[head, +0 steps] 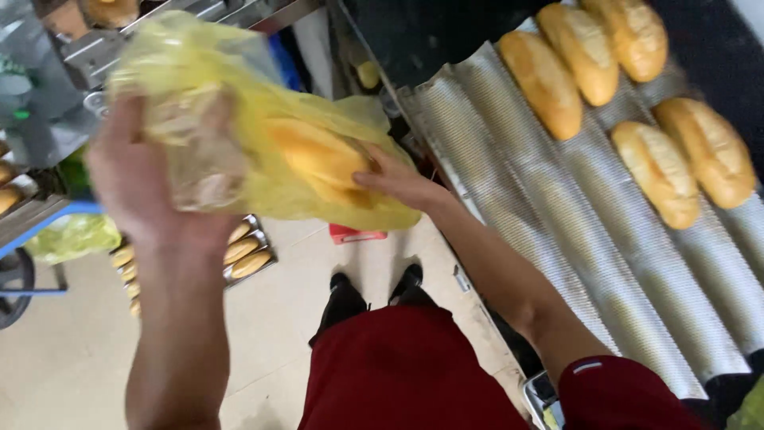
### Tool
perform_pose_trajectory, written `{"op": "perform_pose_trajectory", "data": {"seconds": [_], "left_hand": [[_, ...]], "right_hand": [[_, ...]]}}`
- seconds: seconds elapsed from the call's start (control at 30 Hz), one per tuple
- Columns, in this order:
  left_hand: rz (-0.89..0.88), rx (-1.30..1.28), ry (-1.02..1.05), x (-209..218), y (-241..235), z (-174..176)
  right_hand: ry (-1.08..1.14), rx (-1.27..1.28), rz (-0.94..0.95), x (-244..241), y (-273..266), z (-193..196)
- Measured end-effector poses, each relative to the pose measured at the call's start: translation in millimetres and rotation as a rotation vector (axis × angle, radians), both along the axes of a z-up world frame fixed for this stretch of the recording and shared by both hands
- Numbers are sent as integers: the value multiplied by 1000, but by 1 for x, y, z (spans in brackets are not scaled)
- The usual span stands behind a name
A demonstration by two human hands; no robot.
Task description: Collecting bread rolls from a large bag and then gathering more from baking trays into a yellow plastic bag.
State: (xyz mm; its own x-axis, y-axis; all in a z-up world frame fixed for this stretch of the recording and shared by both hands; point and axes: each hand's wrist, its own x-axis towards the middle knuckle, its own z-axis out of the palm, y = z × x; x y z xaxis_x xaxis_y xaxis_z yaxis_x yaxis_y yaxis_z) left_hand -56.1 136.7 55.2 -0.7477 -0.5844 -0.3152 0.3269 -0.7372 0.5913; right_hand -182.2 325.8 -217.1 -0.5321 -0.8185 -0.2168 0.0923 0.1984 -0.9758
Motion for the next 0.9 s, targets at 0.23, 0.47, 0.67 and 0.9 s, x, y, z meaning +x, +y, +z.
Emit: {"op": "perform_pose_trajectory", "data": {"seconds": [0.23, 0.47, 0.67, 0.9], "left_hand": [[-14, -80, 154, 11, -30, -22], [-28, 11, 81, -2, 2, -5], [-84, -118, 114, 7, -16, -27], [49, -118, 57, 18, -11, -17]], "right_hand": [[572, 273, -469, -72, 128, 34], [716, 828, -956, -137, 217, -22], [693, 928, -911, -114, 189, 6], [980, 421, -1043, -167, 229, 6]]}}
